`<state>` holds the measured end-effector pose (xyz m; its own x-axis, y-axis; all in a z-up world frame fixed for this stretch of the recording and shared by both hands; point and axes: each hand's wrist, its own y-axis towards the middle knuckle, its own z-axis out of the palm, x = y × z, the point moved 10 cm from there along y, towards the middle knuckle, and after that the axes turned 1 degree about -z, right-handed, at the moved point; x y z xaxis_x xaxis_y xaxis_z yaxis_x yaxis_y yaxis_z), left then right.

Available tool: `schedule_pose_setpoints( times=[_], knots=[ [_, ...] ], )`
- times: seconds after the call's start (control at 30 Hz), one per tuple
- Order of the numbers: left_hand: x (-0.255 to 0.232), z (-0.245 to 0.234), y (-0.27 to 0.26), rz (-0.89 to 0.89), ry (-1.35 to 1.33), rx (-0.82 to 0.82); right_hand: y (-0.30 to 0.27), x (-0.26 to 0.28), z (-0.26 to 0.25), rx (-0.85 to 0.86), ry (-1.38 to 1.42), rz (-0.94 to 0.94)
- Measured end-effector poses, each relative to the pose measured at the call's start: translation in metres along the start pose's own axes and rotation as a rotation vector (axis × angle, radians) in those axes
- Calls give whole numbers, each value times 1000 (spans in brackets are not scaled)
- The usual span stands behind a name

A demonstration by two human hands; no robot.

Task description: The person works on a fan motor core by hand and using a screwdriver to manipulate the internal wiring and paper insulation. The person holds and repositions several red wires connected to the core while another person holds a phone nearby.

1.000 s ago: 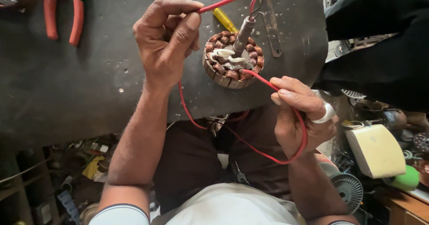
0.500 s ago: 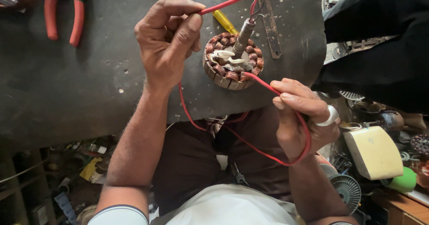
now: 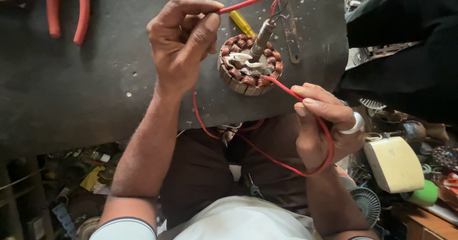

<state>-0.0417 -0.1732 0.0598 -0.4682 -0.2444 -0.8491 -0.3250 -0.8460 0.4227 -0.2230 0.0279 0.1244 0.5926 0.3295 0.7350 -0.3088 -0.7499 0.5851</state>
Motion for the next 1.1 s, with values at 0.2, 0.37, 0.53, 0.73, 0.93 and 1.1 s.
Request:
schedule_pose_setpoints(
  times=[0.2, 0.37, 0.53, 0.73, 0.93, 1.1],
  knots=[
    [-1, 0, -2, -43, -12, -19, -8, -10, -1, -33, 85, 100],
    [-1, 1, 1, -14, 9, -8, -8, -10, 1, -29, 78, 98],
    [-1, 0, -2, -7, -1, -1, -9, -14, 1, -45, 123, 135],
    [-2, 1, 0, 41, 35, 13, -7, -15, 0, -27, 125, 139],
    [-4, 2, 1, 63, 27, 30, -9, -16, -2, -66, 202, 180],
    [-3, 2, 0, 39, 17, 20, -9, -14, -2, -67, 213, 187]
  ],
)
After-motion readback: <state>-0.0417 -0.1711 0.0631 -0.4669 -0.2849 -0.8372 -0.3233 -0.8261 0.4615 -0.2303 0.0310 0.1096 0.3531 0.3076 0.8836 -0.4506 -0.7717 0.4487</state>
